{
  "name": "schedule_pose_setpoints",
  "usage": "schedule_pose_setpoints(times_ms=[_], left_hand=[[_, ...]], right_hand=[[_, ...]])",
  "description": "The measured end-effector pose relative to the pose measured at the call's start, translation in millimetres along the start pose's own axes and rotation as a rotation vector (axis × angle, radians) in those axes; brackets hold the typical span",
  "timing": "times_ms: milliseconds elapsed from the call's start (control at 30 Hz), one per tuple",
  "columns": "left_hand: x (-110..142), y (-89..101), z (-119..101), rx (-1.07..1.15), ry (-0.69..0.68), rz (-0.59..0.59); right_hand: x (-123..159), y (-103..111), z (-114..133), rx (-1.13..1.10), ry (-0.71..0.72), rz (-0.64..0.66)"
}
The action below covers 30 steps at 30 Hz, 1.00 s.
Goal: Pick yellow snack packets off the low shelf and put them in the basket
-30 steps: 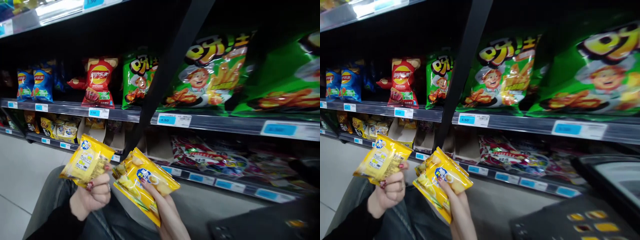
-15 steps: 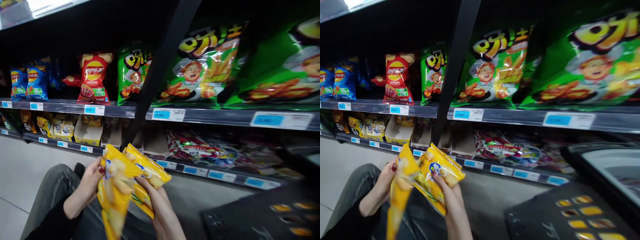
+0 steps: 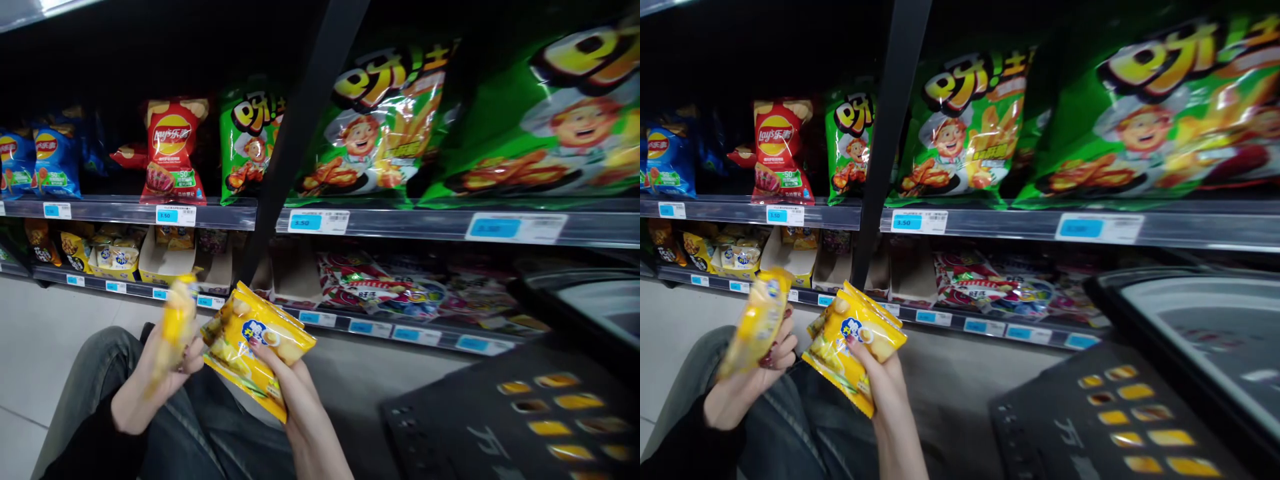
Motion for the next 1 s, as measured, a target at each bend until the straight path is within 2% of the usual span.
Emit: schedule_pose_setpoints(times_ms=[67, 133, 200, 300, 400, 467, 567, 667, 800, 1000], left_hand=[[0, 0.2, 4, 0.314, 0.107, 0.130], [1, 2.3, 7, 0.511, 0.137, 0.171], [2, 4.0, 9, 0.578, 0.164, 0.175], [1, 4.6, 9, 0.529, 0.157, 0.172], [-3, 4.6, 5, 0.362, 0.093, 0.154], [-5, 5.5, 4, 0.207, 0.008, 0.094], [-5, 7.0, 4, -0.104, -0.155, -0.051], [-2, 5.8, 10, -0.458, -0.177, -0.122], [-2, 4.5, 19, -0.847, -0.266, -0.166], [-15, 15.6, 26, -0.987, -0.255, -0.169]], right_hand=[[0, 0, -1, -0.006, -0.010, -0.014], [0, -1, -1, -0.014, -0.016, -0.009], [1, -2, -1, -0.029, -0.015, 0.010], [4, -4, 0, -0.041, -0.017, 0.022], [4, -4, 0, -0.026, -0.011, 0.023], [2, -3, -1, -0.016, -0.005, 0.018], [-3, -1, -7, -0.008, -0.003, -0.017], [-9, 2, -15, 0.007, 0.046, -0.036], [-11, 0, -23, 0.009, 0.060, 0.059], [0, -2, -17, -0.076, -0.051, 0.184]])
Point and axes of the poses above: each hand's wrist, its own x-axis away from the middle knuckle, its own y-axis out of the back of the hand, z = x × y, the point moved 2 cm from there along -x, towards the middle knuckle, and after that the axes turned 5 degrees about -x, right-handed, at the moved point
